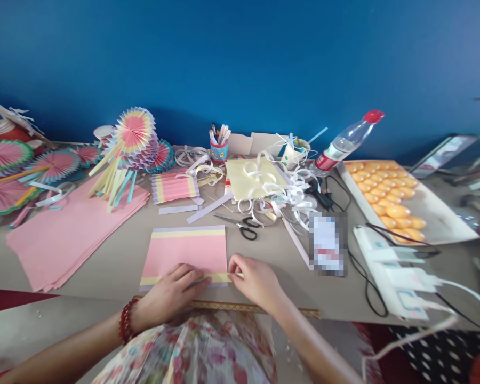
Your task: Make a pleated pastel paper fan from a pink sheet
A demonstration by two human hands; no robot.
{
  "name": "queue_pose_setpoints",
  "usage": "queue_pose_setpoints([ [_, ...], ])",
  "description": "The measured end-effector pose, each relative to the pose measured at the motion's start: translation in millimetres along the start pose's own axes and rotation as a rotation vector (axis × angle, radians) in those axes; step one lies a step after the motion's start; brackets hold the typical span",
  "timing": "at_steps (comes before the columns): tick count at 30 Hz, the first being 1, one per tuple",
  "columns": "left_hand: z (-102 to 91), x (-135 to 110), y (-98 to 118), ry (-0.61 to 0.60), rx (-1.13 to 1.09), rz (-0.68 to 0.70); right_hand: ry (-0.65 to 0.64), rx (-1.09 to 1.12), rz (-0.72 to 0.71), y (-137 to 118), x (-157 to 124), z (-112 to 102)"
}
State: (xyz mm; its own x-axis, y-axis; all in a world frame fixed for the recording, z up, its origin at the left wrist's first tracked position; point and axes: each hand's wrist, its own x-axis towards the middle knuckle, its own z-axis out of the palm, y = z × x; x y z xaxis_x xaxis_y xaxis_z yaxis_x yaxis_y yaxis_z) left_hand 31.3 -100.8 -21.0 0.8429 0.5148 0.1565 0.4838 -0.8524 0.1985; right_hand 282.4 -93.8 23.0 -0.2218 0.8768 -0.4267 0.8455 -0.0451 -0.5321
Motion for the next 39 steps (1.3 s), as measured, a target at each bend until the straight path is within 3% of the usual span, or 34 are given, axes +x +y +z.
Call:
queue_pose_setpoints([
  [14,-5.2,1.4,0.4,-0.016,0.014,0.007,0.009,-0.01,-0.005,1.2,-0.8,1.2],
  [23,-8.9,2.9,-6.2,-0.042,0.083,0.135,0.007,-0.001,-0.013,0.6,-0.5,1.1],
  [39,-5.7,0.3,-7.8,-0.061,0.038,0.13,0.023,0.042,-0.035,1.8,-2.6,0.7],
])
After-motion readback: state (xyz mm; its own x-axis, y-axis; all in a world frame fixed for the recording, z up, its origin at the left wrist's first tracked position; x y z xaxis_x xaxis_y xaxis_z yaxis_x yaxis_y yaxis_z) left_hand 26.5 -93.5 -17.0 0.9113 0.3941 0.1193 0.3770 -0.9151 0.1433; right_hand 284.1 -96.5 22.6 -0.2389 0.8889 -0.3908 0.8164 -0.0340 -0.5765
